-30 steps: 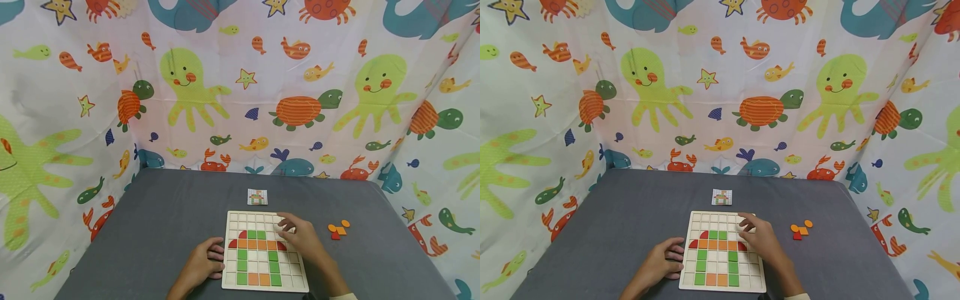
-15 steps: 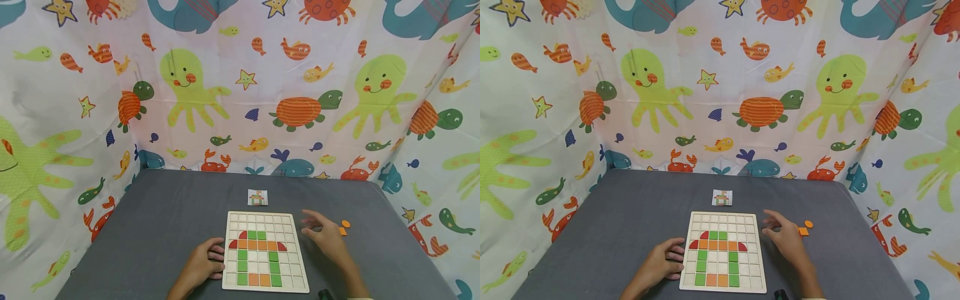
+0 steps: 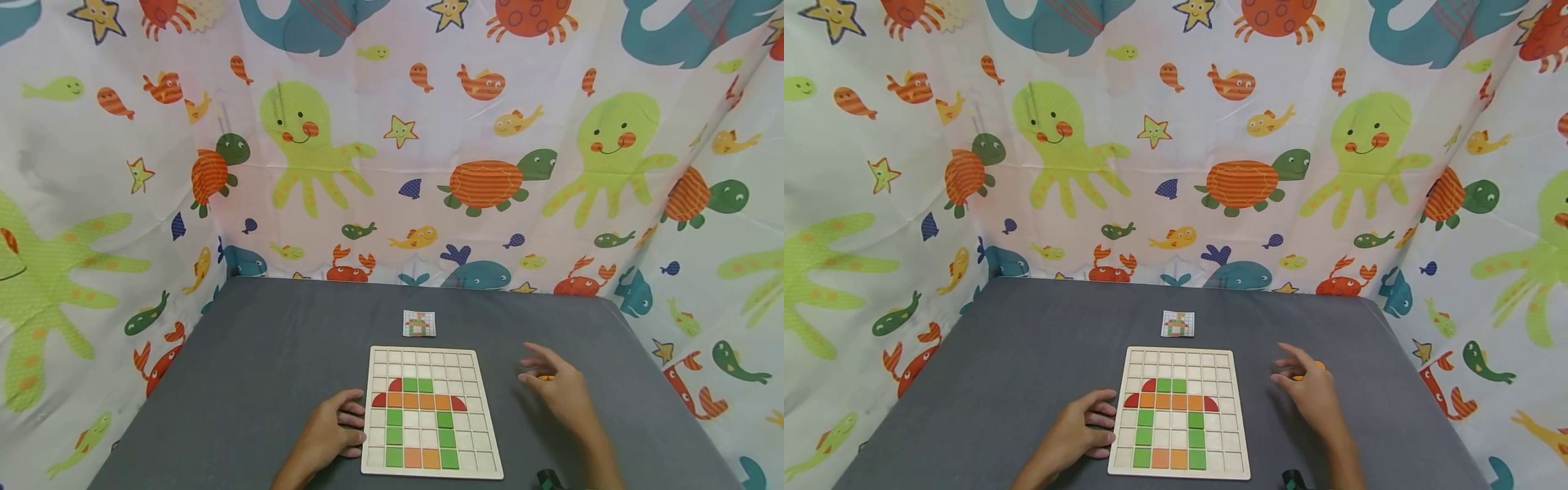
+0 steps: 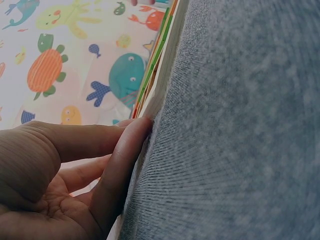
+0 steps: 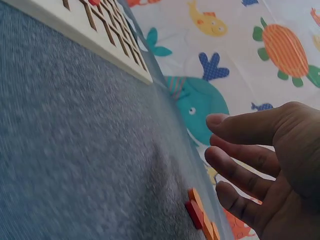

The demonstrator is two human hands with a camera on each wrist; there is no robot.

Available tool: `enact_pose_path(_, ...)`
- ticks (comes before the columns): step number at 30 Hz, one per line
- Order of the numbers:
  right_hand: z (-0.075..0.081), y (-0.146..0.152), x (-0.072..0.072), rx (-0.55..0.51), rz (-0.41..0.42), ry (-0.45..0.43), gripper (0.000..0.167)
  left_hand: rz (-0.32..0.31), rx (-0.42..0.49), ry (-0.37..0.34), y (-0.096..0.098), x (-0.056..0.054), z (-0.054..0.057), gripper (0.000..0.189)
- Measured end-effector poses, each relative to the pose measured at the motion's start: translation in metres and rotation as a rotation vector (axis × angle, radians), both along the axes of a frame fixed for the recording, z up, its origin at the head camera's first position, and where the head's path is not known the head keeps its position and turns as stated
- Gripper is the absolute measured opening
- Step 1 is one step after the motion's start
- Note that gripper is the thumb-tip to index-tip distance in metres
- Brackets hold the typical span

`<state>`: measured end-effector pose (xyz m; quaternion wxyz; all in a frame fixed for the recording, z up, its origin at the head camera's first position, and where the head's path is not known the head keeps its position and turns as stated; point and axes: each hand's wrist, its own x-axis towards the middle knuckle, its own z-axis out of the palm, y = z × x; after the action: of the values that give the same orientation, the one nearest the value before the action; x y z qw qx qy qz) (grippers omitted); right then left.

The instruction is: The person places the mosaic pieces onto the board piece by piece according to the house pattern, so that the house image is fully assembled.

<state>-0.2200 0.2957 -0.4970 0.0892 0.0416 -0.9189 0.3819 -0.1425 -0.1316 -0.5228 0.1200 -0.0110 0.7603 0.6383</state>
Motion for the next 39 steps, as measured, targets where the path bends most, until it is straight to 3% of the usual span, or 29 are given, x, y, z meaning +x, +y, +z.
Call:
enact_pose_path(10,-0.006,0.017,0.002,-0.003,-0.032,-0.1,0.066,-0.001,-0.007,-0.015,0.0,-0.001,0.002,0.074)
enact_pose_path(24,-0.008,0.035,0.002,0.03,-0.11,-0.173,0.068,0.001,-0.009,-0.016,0.0,0.0,0.002,0.074)
enact_pose_path(32,-0.008,0.038,0.0,0.014,-0.096,-0.243,0.067,0.002,-0.015,-0.032,0.0,0.0,0.003,0.075)
enact_pose_path(39,-0.008,0.037,0.001,0.018,-0.068,-0.234,0.065,0.006,-0.017,-0.027,0.0,-0.001,0.002,0.075)
